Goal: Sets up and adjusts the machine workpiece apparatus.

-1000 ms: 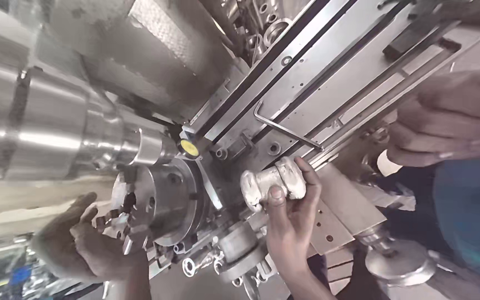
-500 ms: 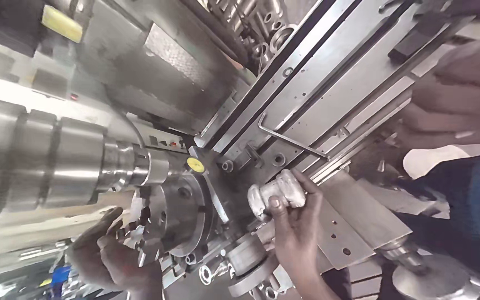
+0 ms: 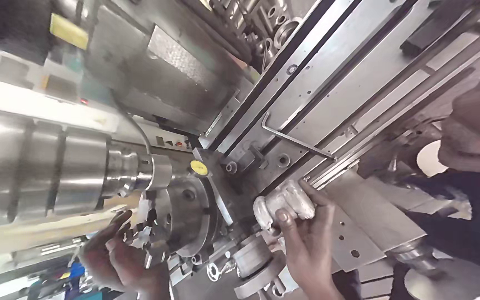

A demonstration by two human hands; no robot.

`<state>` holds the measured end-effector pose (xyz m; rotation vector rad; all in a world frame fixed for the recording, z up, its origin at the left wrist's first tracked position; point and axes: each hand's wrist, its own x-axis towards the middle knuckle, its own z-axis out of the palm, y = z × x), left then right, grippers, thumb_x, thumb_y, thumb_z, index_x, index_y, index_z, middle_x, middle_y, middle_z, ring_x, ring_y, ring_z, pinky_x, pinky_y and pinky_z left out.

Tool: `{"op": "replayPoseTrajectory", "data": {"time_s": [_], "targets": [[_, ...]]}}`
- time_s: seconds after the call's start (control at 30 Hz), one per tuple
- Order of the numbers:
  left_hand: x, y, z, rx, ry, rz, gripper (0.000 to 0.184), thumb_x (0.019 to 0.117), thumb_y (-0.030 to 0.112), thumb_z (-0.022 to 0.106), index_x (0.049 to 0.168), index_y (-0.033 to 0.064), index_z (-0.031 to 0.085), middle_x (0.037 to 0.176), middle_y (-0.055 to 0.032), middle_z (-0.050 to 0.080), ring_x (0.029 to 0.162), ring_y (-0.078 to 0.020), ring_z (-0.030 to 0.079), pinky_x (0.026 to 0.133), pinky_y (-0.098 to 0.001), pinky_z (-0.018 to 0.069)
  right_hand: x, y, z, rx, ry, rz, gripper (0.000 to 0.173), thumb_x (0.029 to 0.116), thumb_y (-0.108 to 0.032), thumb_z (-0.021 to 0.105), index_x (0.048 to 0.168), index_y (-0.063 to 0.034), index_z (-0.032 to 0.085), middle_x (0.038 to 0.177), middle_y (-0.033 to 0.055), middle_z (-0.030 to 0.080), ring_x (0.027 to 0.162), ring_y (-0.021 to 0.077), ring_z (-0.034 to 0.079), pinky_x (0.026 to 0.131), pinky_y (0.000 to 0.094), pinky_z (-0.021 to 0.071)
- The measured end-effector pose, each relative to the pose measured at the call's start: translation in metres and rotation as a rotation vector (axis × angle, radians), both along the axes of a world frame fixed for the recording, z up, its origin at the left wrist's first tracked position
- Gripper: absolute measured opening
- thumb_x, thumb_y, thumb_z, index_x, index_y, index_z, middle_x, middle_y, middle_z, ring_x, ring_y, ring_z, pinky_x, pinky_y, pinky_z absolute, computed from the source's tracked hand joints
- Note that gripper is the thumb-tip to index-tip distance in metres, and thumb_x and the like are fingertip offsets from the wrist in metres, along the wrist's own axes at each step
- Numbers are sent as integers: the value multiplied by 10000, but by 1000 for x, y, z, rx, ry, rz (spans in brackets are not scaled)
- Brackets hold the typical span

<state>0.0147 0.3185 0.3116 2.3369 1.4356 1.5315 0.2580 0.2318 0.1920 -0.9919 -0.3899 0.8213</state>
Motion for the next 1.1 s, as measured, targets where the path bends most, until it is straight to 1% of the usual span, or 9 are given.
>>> {"op": "replayPoseTrajectory", "data": {"time_s": [0.2,0.4,0.57,0.67,0.73,0.8,0.93,1.03,1.1], "targets": [[-7,0,0,-12,3,-28,261,1048,228,398,1175,30,511,1153,-51,686,1116,-210,670,920,-393,571,26,-28,-7,52,44,-43,657,950,-149,726,1507,-92,381,1311,-22,612,910,69,706,731,234,652],[-7,-1,1,-24,-16,-37,251,1050,213,380,1171,47,524,1146,-39,695,1111,-206,673,919,-388,569,43,-51,-17,18,-64,-127,607,954,-247,739,1467,-89,456,1390,-51,577,1011,44,680,790,196,623],[-3,0,1,-20,7,-42,232,1038,203,392,1136,52,538,1118,-17,703,1060,-177,692,873,-354,589,26,-21,-4,13,-56,-170,600,963,-260,727,1471,-103,448,1354,-67,600,1054,37,681,864,217,627],[-5,1,1,-20,35,-54,247,1039,196,391,1142,45,556,1118,-20,706,1053,-181,696,862,-359,597,-4,-3,-3,-131,-147,-24,549,936,-289,749,1375,-17,564,1185,56,688,895,74,710,755,274,645],[-5,1,1,-16,34,-51,246,1039,204,391,1142,51,553,1115,-21,704,1050,-188,694,860,-365,595,-12,3,-1,-255,-237,210,531,924,-380,727,1374,-116,632,1173,49,712,929,82,709,792,302,626],[-5,1,1,-22,38,-39,253,1038,209,380,1146,48,543,1122,-23,705,1053,-186,696,856,-361,596,-3,7,-1,-254,-165,316,520,931,-367,733,1391,-151,621,1137,26,716,854,84,723,718,301,653],[-3,0,1,-26,30,-23,268,1034,221,382,1140,38,547,1113,-22,703,1058,-177,691,874,-354,589,13,3,3,-130,73,106,575,940,-193,727,1438,-12,503,1081,50,720,748,102,724,620,276,655],[-5,1,2,-35,44,-32,253,1041,234,397,1139,78,570,1118,-7,715,1063,-176,694,868,-348,590,5,1,4,-124,-48,-27,577,938,-222,721,1377,80,499,1168,76,688,880,55,714,730,227,644],[-9,-1,2,-30,42,-60,250,1050,265,417,1150,95,572,1126,-8,718,1077,-196,695,872,-361,592,-12,-3,4,-137,-154,101,532,942,-266,725,1373,14,588,1232,100,693,1023,93,706,849,275,632]]}}
